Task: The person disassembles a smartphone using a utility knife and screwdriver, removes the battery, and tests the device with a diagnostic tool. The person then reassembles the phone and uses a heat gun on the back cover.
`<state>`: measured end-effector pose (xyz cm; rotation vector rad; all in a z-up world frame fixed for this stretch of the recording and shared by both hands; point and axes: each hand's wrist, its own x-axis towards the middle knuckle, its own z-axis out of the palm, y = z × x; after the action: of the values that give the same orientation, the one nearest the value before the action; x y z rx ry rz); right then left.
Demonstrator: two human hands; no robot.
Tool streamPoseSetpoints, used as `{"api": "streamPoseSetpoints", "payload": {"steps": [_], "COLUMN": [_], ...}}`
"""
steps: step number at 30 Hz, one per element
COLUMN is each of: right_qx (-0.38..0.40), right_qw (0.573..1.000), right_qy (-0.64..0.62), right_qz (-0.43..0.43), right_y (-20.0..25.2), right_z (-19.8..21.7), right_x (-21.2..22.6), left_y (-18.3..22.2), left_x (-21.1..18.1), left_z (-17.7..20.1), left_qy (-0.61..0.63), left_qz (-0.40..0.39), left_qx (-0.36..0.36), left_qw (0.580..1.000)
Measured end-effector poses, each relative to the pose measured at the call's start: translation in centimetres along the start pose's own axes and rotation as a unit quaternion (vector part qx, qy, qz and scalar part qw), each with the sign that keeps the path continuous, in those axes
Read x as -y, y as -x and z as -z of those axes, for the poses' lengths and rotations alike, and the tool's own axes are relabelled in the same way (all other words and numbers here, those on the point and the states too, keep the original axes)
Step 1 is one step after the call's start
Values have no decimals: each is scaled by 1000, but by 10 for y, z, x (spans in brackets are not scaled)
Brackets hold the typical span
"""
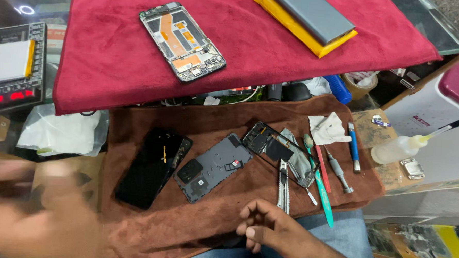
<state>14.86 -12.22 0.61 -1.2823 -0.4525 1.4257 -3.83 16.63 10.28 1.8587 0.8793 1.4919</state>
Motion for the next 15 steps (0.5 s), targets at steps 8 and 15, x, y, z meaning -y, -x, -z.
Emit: {"api": "streamPoseSetpoints", "payload": {"steps": [8,15], "right_qx": [-246,-355], "right_qw": [754,668], "right_qy": [559,632], "right_qz": [241,166], "right_y": [18,14], "right_z": [22,60], "right_x": [53,79], "left_y": [123,127], "left_x": [-10,9], "left_z": [-85,-92], "left_qy": [-160,-237], "left_qz": [-79,29], "left_qx": [219,355], "left_qw": [959,904]}}
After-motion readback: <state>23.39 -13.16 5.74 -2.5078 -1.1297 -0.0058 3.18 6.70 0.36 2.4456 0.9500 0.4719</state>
